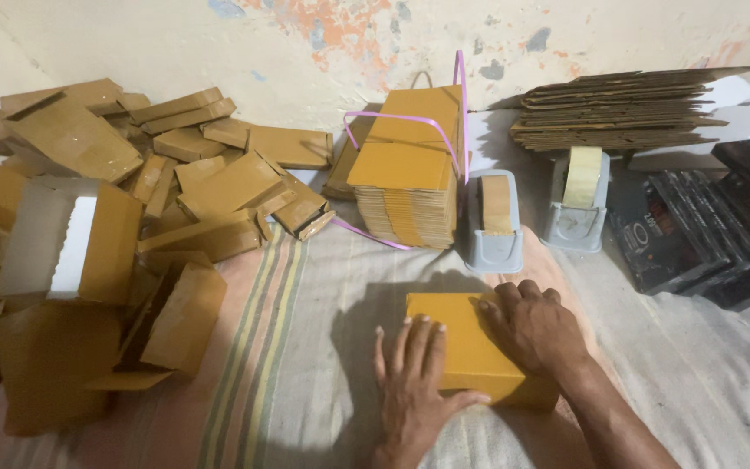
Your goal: The person folds flat cardboard sheets into small rectangular boxes by hand. They repeatedly fold the side flaps and press the seams to form the box shape, then place the finished boxes into a pile.
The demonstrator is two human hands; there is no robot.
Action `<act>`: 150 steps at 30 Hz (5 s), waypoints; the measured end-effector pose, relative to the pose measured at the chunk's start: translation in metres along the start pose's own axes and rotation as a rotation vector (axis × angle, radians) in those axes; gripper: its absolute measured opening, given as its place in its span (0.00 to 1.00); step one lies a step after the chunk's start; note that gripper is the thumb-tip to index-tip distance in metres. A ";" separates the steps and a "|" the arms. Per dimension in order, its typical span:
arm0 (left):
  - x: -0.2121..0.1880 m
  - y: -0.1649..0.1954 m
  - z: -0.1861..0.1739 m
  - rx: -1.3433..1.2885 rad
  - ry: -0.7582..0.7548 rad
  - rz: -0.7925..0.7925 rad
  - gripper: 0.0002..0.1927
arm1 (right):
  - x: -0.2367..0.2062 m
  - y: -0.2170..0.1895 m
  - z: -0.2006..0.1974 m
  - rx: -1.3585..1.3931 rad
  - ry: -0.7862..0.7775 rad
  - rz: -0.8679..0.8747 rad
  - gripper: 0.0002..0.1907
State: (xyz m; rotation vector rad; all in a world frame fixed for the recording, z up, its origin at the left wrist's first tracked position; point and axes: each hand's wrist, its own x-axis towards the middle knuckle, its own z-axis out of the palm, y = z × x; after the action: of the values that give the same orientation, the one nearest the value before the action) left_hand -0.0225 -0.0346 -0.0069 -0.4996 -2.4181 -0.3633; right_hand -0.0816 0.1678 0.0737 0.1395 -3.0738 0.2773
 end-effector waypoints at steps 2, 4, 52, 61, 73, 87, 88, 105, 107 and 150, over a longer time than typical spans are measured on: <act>0.008 -0.016 -0.008 0.013 -0.067 -0.003 0.56 | -0.001 0.000 -0.001 -0.019 -0.021 0.001 0.30; 0.009 -0.020 -0.018 -0.029 -0.102 -0.080 0.55 | -0.001 -0.002 -0.002 -0.007 -0.008 0.001 0.30; 0.089 -0.001 -0.028 -0.265 -0.389 -0.363 0.19 | -0.005 -0.044 0.018 -0.340 0.051 -0.278 0.35; 0.101 0.008 -0.030 -0.202 -0.508 -0.401 0.22 | -0.013 -0.023 0.008 -0.181 0.183 -0.163 0.32; 0.099 0.010 -0.024 -0.155 -0.578 -0.292 0.20 | -0.006 -0.044 -0.013 -0.217 0.107 -0.103 0.22; 0.099 0.013 -0.026 -0.158 -0.457 -0.305 0.12 | -0.002 -0.022 0.011 -0.142 0.234 -0.014 0.15; 0.099 0.014 -0.026 -0.176 -0.467 -0.310 0.13 | -0.005 -0.024 0.009 -0.132 0.178 0.004 0.18; 0.092 0.009 -0.020 -0.138 -0.404 -0.263 0.12 | -0.013 -0.032 -0.009 -0.141 0.165 -0.025 0.17; 0.092 0.009 -0.019 -0.139 -0.319 -0.242 0.13 | -0.013 -0.033 -0.012 -0.100 0.222 -0.035 0.16; 0.098 0.009 -0.023 -0.141 -0.565 -0.284 0.24 | -0.012 -0.033 -0.015 -0.096 0.089 -0.055 0.21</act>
State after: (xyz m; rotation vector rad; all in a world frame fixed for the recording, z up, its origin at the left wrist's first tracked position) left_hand -0.0771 -0.0095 0.0738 -0.3487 -3.0405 -0.5802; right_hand -0.0657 0.1392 0.0936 0.2014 -2.9824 0.1292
